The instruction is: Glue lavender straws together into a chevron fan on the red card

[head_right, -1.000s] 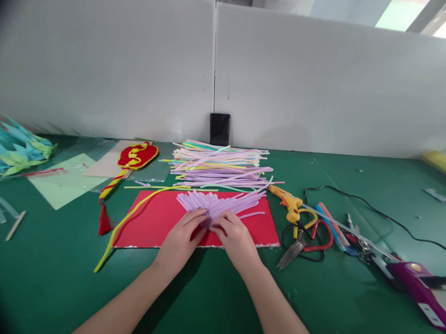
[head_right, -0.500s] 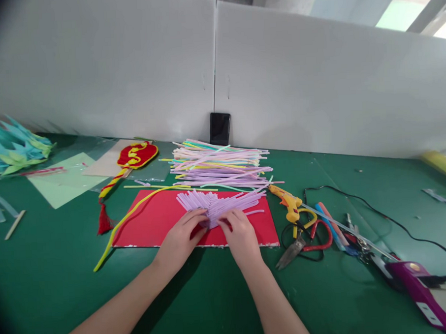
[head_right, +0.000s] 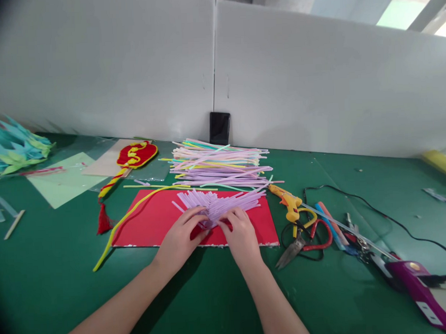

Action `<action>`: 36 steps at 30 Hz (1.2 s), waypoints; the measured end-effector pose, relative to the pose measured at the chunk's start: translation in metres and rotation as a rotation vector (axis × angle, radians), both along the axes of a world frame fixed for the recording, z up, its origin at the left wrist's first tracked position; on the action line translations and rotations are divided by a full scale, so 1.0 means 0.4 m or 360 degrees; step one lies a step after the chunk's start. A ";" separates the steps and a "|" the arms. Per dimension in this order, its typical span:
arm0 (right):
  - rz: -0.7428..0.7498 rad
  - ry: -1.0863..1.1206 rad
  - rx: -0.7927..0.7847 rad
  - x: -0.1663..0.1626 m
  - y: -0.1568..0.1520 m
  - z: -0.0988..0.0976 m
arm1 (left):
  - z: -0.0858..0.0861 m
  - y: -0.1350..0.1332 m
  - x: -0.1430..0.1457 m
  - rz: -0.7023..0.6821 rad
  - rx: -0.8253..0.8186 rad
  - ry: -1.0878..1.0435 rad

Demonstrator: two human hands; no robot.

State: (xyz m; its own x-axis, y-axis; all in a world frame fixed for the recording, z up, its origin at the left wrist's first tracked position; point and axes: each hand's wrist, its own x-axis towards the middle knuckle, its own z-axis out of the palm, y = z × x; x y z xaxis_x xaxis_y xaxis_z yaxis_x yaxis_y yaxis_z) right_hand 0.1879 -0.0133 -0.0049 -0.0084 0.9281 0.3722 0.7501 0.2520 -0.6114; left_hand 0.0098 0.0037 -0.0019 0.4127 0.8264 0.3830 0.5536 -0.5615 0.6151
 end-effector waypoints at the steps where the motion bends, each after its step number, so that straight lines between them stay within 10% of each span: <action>1: 0.0001 -0.0005 0.0005 0.000 0.000 -0.001 | 0.000 0.000 0.000 0.0010 -0.0021 0.0012; 12: 0.0005 0.0000 -0.0021 0.002 0.001 0.000 | 0.028 -0.006 -0.005 0.0400 0.0158 0.0399; 36: -0.0013 0.0017 -0.0009 0.002 0.004 -0.012 | 0.033 -0.013 0.004 0.0400 0.0018 0.0465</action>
